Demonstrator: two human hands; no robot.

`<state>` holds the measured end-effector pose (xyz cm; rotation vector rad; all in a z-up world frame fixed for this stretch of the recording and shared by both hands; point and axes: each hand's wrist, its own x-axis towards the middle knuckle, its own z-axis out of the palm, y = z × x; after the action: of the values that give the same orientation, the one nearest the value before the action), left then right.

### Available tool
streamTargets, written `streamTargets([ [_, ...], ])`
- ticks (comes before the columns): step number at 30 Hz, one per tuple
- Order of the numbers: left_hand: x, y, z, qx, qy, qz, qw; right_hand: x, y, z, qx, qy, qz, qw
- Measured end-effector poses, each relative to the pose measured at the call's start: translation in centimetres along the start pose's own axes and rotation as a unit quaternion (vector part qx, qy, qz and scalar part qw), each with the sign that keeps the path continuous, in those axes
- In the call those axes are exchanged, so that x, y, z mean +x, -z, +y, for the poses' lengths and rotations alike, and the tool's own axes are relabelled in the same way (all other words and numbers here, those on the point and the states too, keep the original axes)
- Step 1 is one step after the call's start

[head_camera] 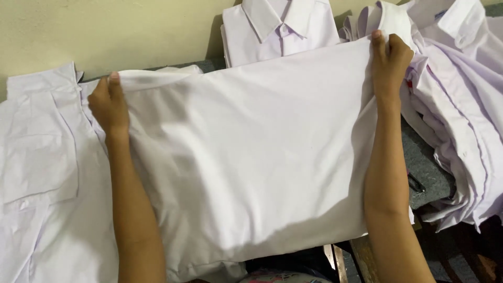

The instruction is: Folding a white collared shirt on a work table in a garment factory.

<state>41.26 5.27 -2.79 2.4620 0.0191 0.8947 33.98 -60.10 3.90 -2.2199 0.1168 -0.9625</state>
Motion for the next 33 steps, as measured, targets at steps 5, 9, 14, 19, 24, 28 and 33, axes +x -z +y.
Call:
streamTargets([
  [5,-1.0,-0.2,-0.1,-0.017,0.091,-0.027,0.995,-0.6,-1.5,0.4,0.012,-0.017,-0.014,1.000],
  [9,-1.8,-3.4,-2.7,0.065,0.072,-0.086,0.992,-1.8,-2.7,0.6,0.019,-0.078,-0.029,0.996],
  [14,-2.1,-3.4,-2.0,0.078,0.054,-0.134,0.986,-2.1,-2.8,0.2,0.029,-0.124,-0.046,0.991],
  [19,-2.1,-1.7,0.6,0.069,0.160,-0.187,0.967,-2.5,-2.7,-0.2,0.062,-0.170,-0.059,0.982],
  [24,-1.2,1.9,3.6,0.036,0.267,-0.258,0.928,-2.6,-2.1,2.1,0.092,-0.274,-0.102,0.952],
  [28,-0.3,4.6,6.6,0.016,0.329,-0.348,0.878,-1.9,-1.6,1.1,0.053,-0.389,-0.165,0.905],
  [33,-1.4,9.1,11.2,-0.071,0.283,-0.345,0.892,-2.7,-3.7,11.8,0.084,-0.352,-0.218,0.906],
])
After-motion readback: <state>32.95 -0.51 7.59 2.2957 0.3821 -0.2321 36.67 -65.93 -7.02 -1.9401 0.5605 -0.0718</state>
